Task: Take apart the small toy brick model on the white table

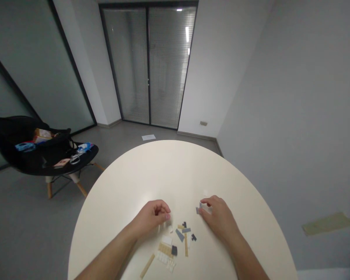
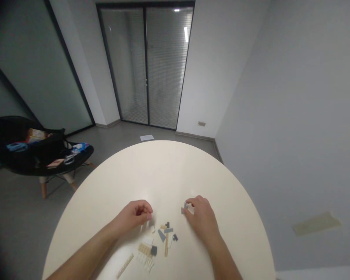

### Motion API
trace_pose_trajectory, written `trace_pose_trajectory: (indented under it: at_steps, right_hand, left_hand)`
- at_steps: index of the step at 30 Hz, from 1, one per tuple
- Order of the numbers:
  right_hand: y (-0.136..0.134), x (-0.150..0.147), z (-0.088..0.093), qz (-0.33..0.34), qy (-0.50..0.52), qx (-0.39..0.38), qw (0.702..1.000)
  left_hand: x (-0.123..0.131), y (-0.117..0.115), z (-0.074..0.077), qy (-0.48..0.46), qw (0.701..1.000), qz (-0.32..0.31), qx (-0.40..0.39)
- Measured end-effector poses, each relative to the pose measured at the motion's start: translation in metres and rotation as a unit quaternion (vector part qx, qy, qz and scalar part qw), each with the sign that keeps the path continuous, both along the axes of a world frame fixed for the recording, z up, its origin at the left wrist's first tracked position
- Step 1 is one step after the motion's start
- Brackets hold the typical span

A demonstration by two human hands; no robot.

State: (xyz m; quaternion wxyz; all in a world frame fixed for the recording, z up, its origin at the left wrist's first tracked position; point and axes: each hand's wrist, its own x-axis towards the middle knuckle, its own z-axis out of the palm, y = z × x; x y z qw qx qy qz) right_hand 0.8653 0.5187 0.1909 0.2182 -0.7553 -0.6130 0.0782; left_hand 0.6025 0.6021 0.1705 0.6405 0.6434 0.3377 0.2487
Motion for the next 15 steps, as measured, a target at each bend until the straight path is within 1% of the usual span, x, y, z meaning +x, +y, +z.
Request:
trace_pose_trajectory:
  at_steps: [6,10,15]
  right_hand:
    - [-0.0014,0.0064,-0.0039,0.001,-0.008,-0.053,0.999]
    - [-0.0012,0.0051,-0.0051,0.013,-0.022,-0.071,0.997]
    - [-0.0011,0.0019,-0.0027,0.034,-0.033,-0.080,0.996]
  left_hand:
    - [-0.0008,-0.0018,0.0028,0.022,1.000,-0.010,0.003]
    - [-0.0003,-0.0025,0.0048,0.025,1.000,-0.005,0.011]
    - [0.0009,-0.0009,0.0030,0.043,0.999,-0.002,0.026]
